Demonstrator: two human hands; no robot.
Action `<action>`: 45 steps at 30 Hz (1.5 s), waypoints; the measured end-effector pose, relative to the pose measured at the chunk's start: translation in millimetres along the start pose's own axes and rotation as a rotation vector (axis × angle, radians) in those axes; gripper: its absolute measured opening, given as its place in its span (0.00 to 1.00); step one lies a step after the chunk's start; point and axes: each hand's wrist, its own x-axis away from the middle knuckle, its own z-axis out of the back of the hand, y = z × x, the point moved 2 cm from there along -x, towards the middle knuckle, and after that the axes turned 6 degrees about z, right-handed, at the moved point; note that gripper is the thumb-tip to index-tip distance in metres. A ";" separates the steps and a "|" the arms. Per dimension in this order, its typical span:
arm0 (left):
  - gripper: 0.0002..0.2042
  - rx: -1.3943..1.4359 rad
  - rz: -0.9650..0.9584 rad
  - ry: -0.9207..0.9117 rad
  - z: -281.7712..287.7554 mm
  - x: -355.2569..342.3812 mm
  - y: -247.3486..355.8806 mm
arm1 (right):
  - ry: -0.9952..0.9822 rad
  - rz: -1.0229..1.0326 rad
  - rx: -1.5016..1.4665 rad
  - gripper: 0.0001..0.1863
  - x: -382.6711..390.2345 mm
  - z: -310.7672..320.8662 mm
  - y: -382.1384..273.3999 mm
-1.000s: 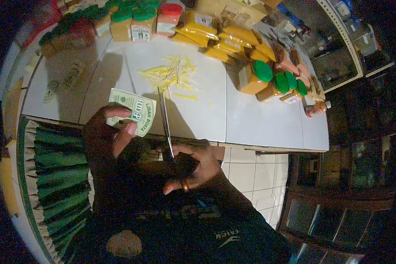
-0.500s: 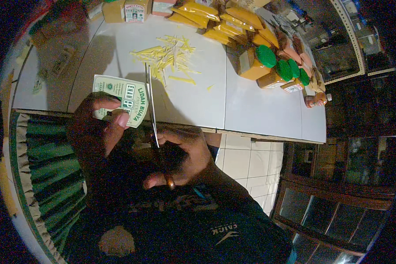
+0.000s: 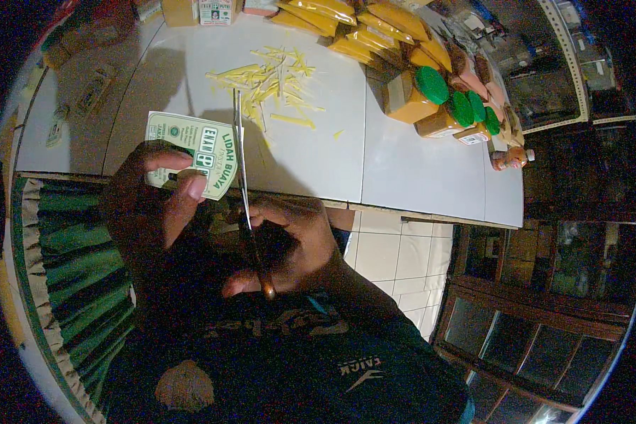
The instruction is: Cutting paper labels from a sheet using scissors for product packaging.
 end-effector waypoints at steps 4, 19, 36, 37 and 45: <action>0.10 -0.059 -0.015 0.009 -1.0 0.1 2.0 | -0.042 0.035 0.043 0.40 0.2 -0.8 1.8; 0.09 -0.008 -0.036 0.016 -0.8 -1.3 -5.3 | -0.017 0.029 -0.023 0.37 2.7 -8.1 6.3; 0.09 0.071 -0.012 -0.015 -0.3 -1.0 -10.6 | 0.005 0.020 -0.068 0.38 3.7 -6.1 8.8; 0.09 0.070 -0.012 -0.013 1.2 -1.0 -10.1 | 0.003 0.020 -0.069 0.38 4.2 -5.5 7.5; 0.10 0.055 0.071 -0.057 5.1 -2.9 -6.9 | 0.047 -0.058 -0.059 0.39 6.3 -4.7 6.1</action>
